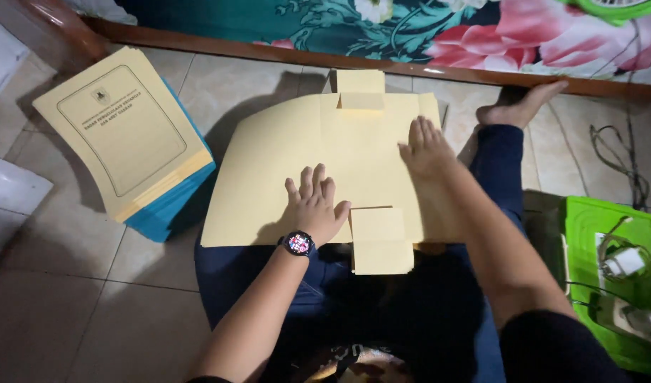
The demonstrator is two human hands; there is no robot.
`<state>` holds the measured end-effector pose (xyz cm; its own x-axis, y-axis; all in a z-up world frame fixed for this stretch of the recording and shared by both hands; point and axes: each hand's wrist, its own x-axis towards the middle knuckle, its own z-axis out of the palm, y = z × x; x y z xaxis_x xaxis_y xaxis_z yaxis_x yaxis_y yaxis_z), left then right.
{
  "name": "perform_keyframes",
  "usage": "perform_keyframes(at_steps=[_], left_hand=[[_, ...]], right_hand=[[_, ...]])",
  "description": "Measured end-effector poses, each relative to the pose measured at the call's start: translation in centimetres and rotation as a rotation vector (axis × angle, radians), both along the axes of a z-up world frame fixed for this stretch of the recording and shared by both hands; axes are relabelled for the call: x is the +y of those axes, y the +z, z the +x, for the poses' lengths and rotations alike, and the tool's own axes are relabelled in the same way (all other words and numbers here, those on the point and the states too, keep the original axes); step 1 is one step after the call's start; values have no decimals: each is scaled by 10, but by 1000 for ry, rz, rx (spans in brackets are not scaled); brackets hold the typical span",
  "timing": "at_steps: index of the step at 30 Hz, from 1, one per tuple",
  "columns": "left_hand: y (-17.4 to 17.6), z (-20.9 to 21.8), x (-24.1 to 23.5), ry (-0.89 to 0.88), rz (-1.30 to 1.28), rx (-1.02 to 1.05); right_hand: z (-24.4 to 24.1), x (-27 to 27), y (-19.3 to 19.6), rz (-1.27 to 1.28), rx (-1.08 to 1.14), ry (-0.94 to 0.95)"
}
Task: Unfolding and smoothing out yellow paper folders on the floor to prepare them for use.
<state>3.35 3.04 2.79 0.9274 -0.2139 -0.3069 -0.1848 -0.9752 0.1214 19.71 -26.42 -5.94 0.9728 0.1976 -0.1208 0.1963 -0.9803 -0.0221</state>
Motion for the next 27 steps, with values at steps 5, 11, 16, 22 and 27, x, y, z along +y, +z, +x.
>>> perform_keyframes(at_steps=[5, 11, 16, 22, 27], left_hand=[[15, -1, -1, 7, -22, 54], [11, 0, -1, 30, -36, 31], [-1, 0, -4, 47, 15, 11], [-8, -1, -3, 50, 40, -17], [-4, -3, -1, 24, 30, -11]], right_hand=[[90, -17, -27, 12, -96, 17], [38, -11, -20, -57, -96, 80], [-63, 3, 12, -115, -58, 194], [-150, 29, 60, 15, 288, 209], [-181, 74, 61, -29, 293, 153]])
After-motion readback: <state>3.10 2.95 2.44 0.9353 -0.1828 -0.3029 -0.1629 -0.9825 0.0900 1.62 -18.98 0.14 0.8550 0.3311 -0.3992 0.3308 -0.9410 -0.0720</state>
